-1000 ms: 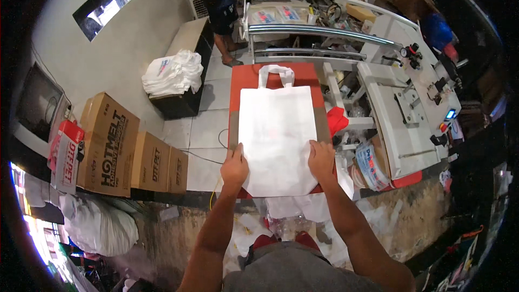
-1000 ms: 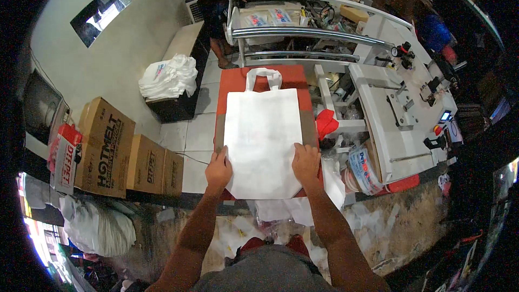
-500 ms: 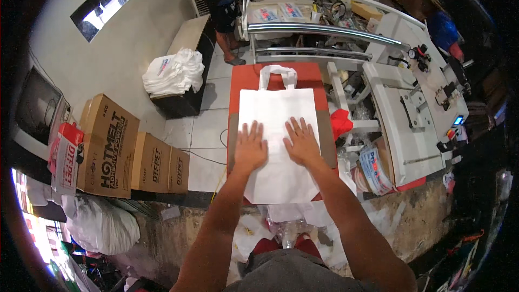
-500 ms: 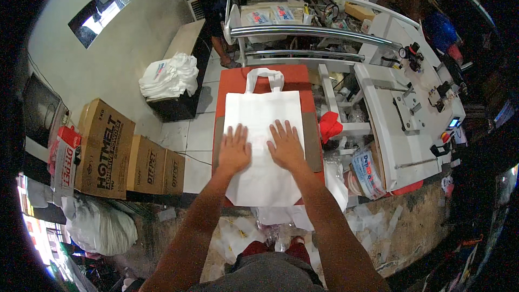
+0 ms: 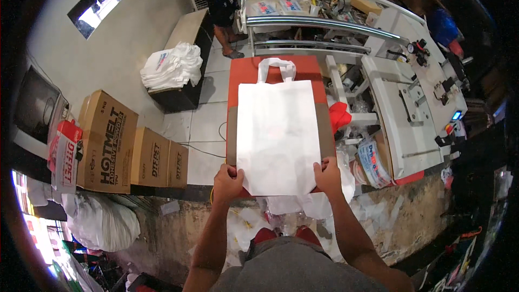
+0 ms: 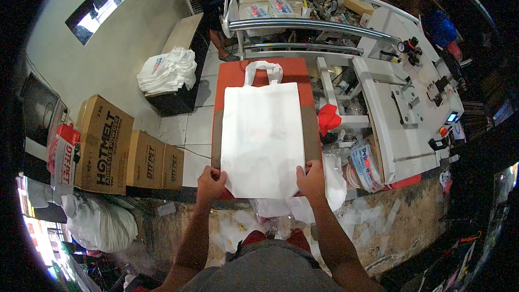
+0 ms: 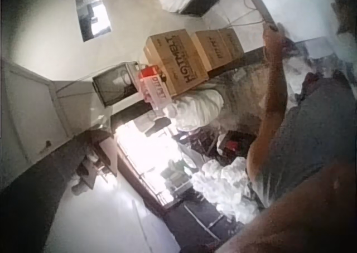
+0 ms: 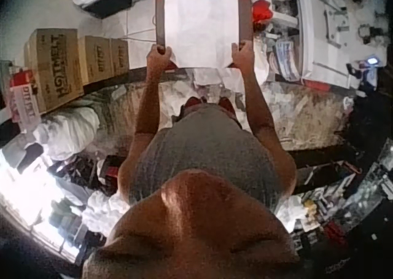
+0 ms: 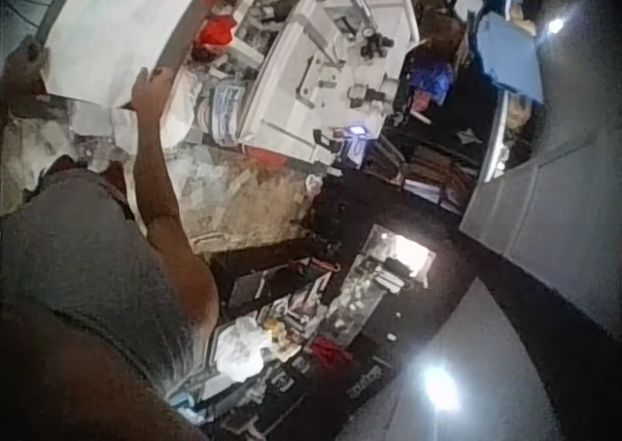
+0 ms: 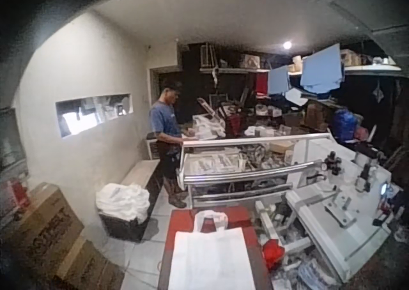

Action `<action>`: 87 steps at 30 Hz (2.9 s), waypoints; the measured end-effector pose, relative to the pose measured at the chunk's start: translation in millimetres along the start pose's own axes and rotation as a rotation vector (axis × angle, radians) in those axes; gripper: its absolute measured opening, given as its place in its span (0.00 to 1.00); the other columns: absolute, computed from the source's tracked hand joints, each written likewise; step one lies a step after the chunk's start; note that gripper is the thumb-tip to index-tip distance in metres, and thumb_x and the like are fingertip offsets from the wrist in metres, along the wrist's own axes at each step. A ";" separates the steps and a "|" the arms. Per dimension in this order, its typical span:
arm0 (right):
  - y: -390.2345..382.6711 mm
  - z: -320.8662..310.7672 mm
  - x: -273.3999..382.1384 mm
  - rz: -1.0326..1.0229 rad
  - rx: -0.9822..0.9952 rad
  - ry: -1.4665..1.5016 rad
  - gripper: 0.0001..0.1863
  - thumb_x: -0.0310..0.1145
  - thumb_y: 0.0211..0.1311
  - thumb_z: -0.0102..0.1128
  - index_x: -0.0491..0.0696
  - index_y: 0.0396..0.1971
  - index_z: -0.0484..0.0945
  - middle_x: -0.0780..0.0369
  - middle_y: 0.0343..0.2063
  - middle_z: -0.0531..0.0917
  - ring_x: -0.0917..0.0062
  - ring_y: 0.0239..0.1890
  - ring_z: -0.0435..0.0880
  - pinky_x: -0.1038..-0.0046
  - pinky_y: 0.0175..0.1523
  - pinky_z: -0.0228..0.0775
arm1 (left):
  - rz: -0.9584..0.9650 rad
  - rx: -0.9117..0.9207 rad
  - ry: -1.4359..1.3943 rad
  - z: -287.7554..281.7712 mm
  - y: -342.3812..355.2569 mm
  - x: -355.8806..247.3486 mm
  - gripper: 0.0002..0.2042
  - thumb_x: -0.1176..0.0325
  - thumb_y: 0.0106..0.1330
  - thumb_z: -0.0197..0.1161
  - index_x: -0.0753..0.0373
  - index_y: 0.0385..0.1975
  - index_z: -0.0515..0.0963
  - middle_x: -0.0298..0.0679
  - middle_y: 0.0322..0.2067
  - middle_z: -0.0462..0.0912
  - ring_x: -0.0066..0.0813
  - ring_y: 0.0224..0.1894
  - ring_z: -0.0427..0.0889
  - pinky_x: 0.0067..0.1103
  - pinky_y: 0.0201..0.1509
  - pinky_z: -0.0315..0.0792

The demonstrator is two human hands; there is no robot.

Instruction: The person performs screen printing on tote bags using a heat press machine. The person places a white tote bag on the press, aligns a printed design sheet on top, and pulls down the press handle. After the press cycle, the person lifts the handle, removes the design sheet, and places the finished bag onto a nearby stack.

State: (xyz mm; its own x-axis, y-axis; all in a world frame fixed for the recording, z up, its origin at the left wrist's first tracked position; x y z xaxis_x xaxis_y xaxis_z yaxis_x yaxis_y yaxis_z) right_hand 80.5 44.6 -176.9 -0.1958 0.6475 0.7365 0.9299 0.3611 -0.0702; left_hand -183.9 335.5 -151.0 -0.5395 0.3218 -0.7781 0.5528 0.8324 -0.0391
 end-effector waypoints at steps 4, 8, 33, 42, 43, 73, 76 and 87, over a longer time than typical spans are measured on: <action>5.0 10.4 -10.2 0.012 -0.024 0.045 0.20 0.34 0.57 0.66 0.41 0.44 0.71 0.51 0.30 0.84 0.56 0.36 0.85 0.57 0.45 0.75 | -0.021 -0.021 -0.043 8.3 0.7 9.8 0.12 0.66 0.59 0.69 0.66 0.31 0.75 0.43 0.25 0.83 0.37 0.28 0.84 0.30 0.37 0.78; 5.9 0.6 -8.4 0.065 -0.035 0.092 0.18 0.32 0.57 0.66 0.42 0.44 0.71 0.51 0.31 0.84 0.56 0.36 0.85 0.58 0.45 0.75 | 0.006 -0.040 -0.031 10.5 3.8 9.7 0.10 0.67 0.59 0.68 0.66 0.32 0.76 0.43 0.25 0.83 0.36 0.29 0.84 0.29 0.38 0.78; -17.4 -86.3 -89.3 0.122 -0.166 0.151 0.15 0.40 0.66 0.61 0.41 0.37 0.75 0.53 0.27 0.83 0.64 0.30 0.84 0.65 0.39 0.75 | 0.103 -0.480 0.016 -44.2 -22.8 155.0 0.11 0.66 0.73 0.54 0.70 0.38 0.76 0.42 0.37 0.80 0.34 0.41 0.78 0.30 0.50 0.72; 17.4 -136.9 -524.9 0.197 -0.063 -0.877 0.12 0.37 0.63 0.58 0.45 0.39 0.79 0.54 0.28 0.81 0.61 0.30 0.83 0.63 0.44 0.79 | -0.558 -0.014 0.590 10.8 -241.3 274.4 0.17 0.59 0.68 0.57 0.72 0.40 0.73 0.56 0.34 0.79 0.54 0.37 0.79 0.41 0.44 0.72; 31.2 -134.3 -552.9 0.224 -0.001 -0.956 0.12 0.37 0.63 0.58 0.45 0.39 0.79 0.53 0.28 0.81 0.61 0.30 0.83 0.63 0.44 0.79 | -0.613 0.150 0.665 24.6 -280.7 286.9 0.16 0.61 0.66 0.58 0.72 0.38 0.75 0.56 0.33 0.80 0.55 0.36 0.80 0.42 0.43 0.73; 159.1 -157.9 -609.1 0.159 0.088 -0.967 0.11 0.35 0.65 0.56 0.42 0.32 0.79 0.50 0.29 0.80 0.54 0.34 0.81 0.58 0.44 0.74 | -0.868 0.591 0.383 206.7 -429.0 225.8 0.19 0.55 0.57 0.68 0.68 0.34 0.79 0.50 0.30 0.84 0.43 0.36 0.85 0.34 0.43 0.77; 160.2 -164.9 -599.3 0.170 0.080 -0.960 0.11 0.35 0.65 0.56 0.42 0.31 0.78 0.50 0.29 0.80 0.53 0.34 0.80 0.57 0.44 0.74 | -0.824 0.583 0.323 207.9 -420.9 234.9 0.18 0.56 0.58 0.67 0.68 0.35 0.79 0.51 0.30 0.84 0.44 0.36 0.85 0.35 0.43 0.77; 131.9 -195.7 -519.5 0.163 -0.027 -0.919 0.12 0.34 0.66 0.56 0.41 0.29 0.78 0.48 0.29 0.79 0.51 0.35 0.80 0.56 0.44 0.72 | -0.218 0.634 0.312 213.1 -344.3 224.3 0.14 0.59 0.61 0.66 0.66 0.34 0.79 0.50 0.29 0.83 0.51 0.37 0.85 0.39 0.41 0.77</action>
State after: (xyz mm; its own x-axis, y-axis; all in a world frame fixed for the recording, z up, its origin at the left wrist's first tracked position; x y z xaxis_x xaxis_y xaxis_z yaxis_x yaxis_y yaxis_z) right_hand 365.8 -375.5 -437.1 -0.2207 0.9699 -0.1030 0.9723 0.2105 -0.1017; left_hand -359.9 25.0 -445.6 -0.7820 0.3711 -0.5007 0.6226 0.5021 -0.6003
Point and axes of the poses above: each hand's wrist, its own y-axis towards the middle knuckle, its own z-axis out of the palm, x = y × z, the point moved 10 cm from there along y, towards the middle knuckle
